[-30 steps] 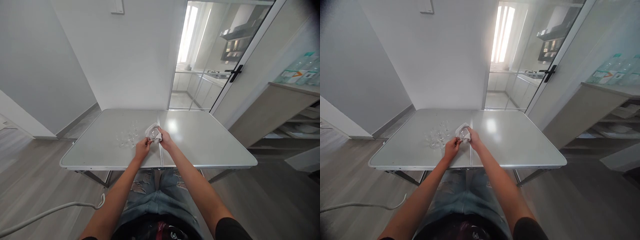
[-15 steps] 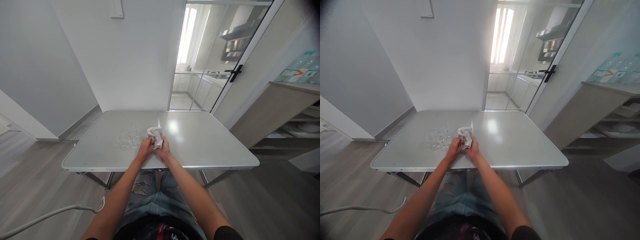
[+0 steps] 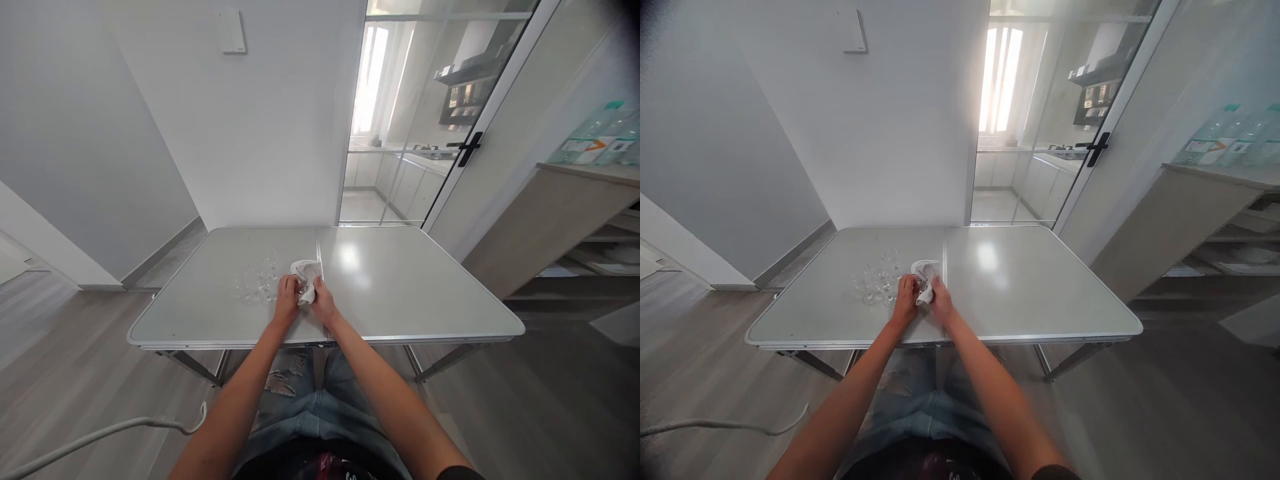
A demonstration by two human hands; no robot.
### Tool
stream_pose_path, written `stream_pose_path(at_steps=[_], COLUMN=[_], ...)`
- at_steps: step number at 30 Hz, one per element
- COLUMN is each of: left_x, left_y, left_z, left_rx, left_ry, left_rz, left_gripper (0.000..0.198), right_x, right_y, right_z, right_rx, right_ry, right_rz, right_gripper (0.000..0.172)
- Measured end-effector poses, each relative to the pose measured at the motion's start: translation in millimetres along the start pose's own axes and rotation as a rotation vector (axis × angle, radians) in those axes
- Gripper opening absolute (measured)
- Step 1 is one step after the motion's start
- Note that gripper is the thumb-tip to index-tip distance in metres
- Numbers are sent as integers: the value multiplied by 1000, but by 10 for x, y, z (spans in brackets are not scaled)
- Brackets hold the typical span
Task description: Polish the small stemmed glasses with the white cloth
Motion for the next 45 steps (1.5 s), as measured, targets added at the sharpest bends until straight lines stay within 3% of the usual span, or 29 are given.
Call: stream_pose_path(at_steps=[5,9,12,18,23,25,28,30,35,40,45], left_x=[15,-7,-36,-43,-34,-40,-57,-67,-66,-40,-22], left_y=[-1,24,24,5,5,6,10,14,31,45,39], left_z=[-24,-15,27,60,47,51,65,71,49,36,19], left_rx=[66,120,129,70,35,37,59,96,218,187,211], left_ry=[120,362,463,506,536,558,587,582,559,559,598], left_rz=[50,70,114,198,248,240,224,223,189,169,215], left_gripper=[17,50,64,62,62,63,61,59,58,56,60], right_x=[-35,34,79,141,311,401,505,542,506,436,426], right_y=[-28,-13,18,85,98,81,49,30,16,56,83], right_z=[65,50,4,-14,77,108,197,303,533,500,435], right_rx=[-146,-169,-107,41,-138,4,358,455,360,458,364], right_ry=[130,249,385,556,724,861,996,949,716,918,1164], right_rz=[138,247,284,386,536,573,506,414,234,340,435], right_gripper=[58,54,49,40,42,43,45,49,54,30,25])
Point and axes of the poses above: each hand's wrist, its own y-axis away from the middle knuckle, its own z-axis out of the back of the hand, x = y × z, the point moved 1 cm from there along -y, towards the middle knuckle, and after that the axes turned 10 degrees about -y, right-handed, at the moved point
